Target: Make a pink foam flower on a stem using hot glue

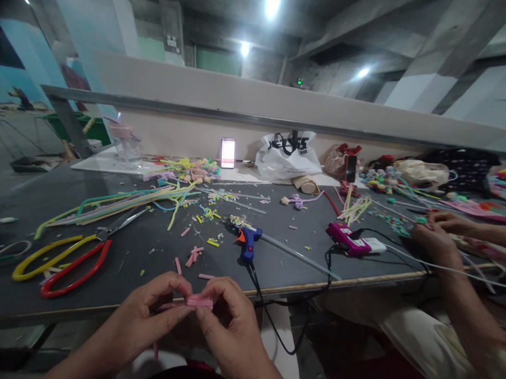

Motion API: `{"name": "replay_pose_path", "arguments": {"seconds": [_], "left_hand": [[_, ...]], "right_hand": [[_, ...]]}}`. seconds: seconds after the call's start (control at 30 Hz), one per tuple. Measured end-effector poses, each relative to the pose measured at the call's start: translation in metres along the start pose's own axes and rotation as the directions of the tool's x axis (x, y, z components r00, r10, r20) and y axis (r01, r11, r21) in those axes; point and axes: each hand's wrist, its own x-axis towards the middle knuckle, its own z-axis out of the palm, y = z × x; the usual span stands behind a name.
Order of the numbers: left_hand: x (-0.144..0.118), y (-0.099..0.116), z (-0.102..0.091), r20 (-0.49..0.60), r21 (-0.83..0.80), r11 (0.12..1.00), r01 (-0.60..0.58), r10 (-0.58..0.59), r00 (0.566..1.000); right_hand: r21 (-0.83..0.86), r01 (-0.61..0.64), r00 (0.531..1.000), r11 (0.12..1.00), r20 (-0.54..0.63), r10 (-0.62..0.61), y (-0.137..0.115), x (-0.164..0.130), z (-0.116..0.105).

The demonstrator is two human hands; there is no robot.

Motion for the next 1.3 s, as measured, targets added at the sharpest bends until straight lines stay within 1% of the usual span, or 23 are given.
{"name": "replay_pose_path", "arguments": {"seconds": [0.2, 0.27, 0.37, 0.47, 0.53, 0.6, 0.7, 0.8, 0.9, 1.03, 1.13, 1.3], "left_hand": [[0.000, 0.004, 0.001, -0.048, 0.070, 0.998, 0.004, -0.001, 0.999], [0.001, 0.004, 0.001, -0.062, 0.089, 0.996, -0.001, 0.007, 0.998], [0.002, 0.003, 0.000, -0.057, 0.078, 0.997, -0.005, 0.009, 0.998], [0.003, -0.001, 0.000, -0.040, 0.011, 1.000, 0.020, -0.019, 0.999], [0.004, -0.005, 0.000, -0.022, -0.071, 0.996, 0.053, -0.054, 0.998], [0.006, -0.009, -0.001, 0.000, -0.189, 0.978, 0.088, -0.089, 0.996], [0.008, -0.014, -0.004, 0.025, -0.388, 0.910, 0.144, -0.146, 0.989], [0.010, -0.017, -0.005, 0.069, -0.510, 0.832, 0.219, -0.214, 0.974], [0.010, -0.019, -0.005, 0.109, -0.550, 0.794, 0.260, -0.241, 0.965], [0.012, -0.024, -0.003, 0.119, -0.567, 0.786, 0.248, -0.220, 0.968], [0.015, -0.028, -0.003, 0.125, -0.545, 0.803, 0.239, -0.204, 0.971], [0.016, -0.026, -0.002, 0.105, -0.488, 0.833, 0.259, -0.238, 0.966]], "right_hand": [[0.012, -0.106, 0.994, 0.994, -0.003, 0.106, -0.006, 0.000, 0.005], [-0.005, -0.097, 0.995, 0.995, -0.001, 0.097, -0.006, 0.000, 0.006], [-0.046, -0.048, 0.999, 0.998, -0.025, 0.047, -0.005, 0.001, 0.008], [-0.079, -0.031, 0.999, 0.996, -0.044, 0.027, -0.005, 0.002, 0.010], [-0.093, -0.054, 0.998, 0.994, -0.043, 0.050, -0.006, 0.002, 0.010], [-0.083, -0.094, 0.996, 0.992, -0.020, 0.092, -0.007, 0.002, 0.011], [-0.038, -0.153, 0.988, 0.988, 0.028, 0.154, -0.010, 0.002, 0.011], [-0.020, -0.151, 0.988, 0.988, 0.034, 0.152, -0.014, 0.004, 0.012], [-0.011, -0.108, 0.994, 0.994, 0.025, 0.108, -0.016, 0.007, 0.013], [-0.047, -0.061, 0.998, 0.997, 0.004, 0.061, -0.016, 0.010, 0.015], [-0.053, -0.080, 0.997, 0.995, -0.007, 0.080, -0.013, 0.010, 0.015], [-0.090, -0.109, 0.994, 0.990, -0.006, 0.109, -0.012, 0.009, 0.015]]}}
